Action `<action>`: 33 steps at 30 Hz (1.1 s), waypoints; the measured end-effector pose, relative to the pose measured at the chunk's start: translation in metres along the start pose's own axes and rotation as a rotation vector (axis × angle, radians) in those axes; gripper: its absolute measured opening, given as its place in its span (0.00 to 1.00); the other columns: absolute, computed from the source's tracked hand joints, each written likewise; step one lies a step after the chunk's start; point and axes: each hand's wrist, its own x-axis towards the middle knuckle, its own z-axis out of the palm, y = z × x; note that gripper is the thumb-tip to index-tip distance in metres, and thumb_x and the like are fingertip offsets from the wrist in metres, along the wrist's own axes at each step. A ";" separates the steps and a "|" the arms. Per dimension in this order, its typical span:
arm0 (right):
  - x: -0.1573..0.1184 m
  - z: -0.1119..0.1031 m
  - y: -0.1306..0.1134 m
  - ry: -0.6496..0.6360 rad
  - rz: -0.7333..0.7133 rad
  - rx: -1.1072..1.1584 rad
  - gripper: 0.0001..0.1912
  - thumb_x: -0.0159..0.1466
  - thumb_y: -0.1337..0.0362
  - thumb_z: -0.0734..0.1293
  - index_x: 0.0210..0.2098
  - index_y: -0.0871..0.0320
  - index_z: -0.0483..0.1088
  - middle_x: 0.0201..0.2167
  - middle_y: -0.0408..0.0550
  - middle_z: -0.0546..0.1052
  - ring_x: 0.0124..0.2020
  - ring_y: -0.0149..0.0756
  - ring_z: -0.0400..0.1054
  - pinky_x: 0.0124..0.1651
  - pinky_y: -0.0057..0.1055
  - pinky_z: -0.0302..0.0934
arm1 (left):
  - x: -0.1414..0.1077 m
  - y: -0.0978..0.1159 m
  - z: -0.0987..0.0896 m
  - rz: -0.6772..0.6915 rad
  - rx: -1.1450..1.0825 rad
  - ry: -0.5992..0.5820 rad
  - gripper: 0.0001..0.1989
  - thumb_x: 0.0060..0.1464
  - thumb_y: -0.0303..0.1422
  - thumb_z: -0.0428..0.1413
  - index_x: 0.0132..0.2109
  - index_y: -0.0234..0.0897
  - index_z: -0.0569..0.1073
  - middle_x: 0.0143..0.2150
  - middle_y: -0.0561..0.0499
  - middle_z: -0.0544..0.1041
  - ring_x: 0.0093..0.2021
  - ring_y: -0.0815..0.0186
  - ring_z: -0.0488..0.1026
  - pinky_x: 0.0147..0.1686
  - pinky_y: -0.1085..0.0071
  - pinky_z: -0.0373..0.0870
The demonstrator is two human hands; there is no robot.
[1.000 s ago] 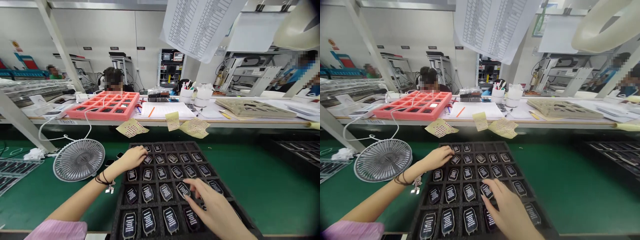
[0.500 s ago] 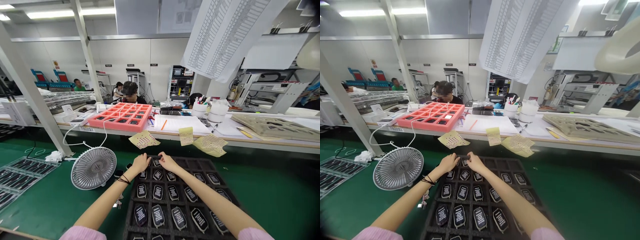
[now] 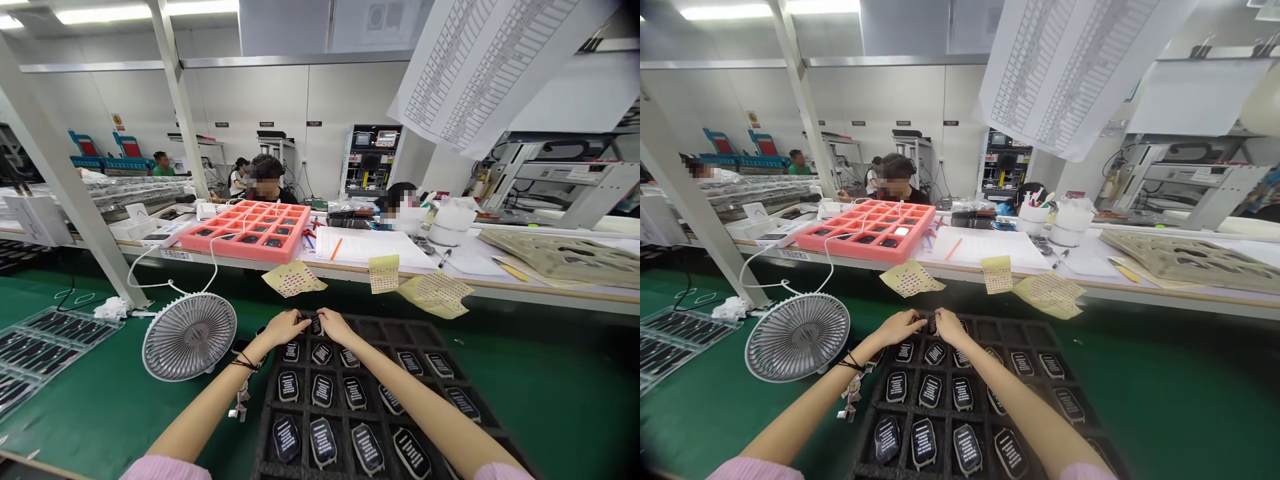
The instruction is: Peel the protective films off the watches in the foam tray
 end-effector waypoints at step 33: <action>-0.024 -0.012 0.005 0.035 0.027 0.835 0.15 0.64 0.56 0.54 0.44 0.55 0.62 0.27 0.42 0.72 0.22 0.33 0.72 0.18 0.23 0.50 | -0.004 0.009 -0.007 0.191 -1.006 0.007 0.38 0.49 0.38 0.58 0.64 0.37 0.52 0.48 0.42 0.72 0.42 0.62 0.74 0.30 0.73 0.67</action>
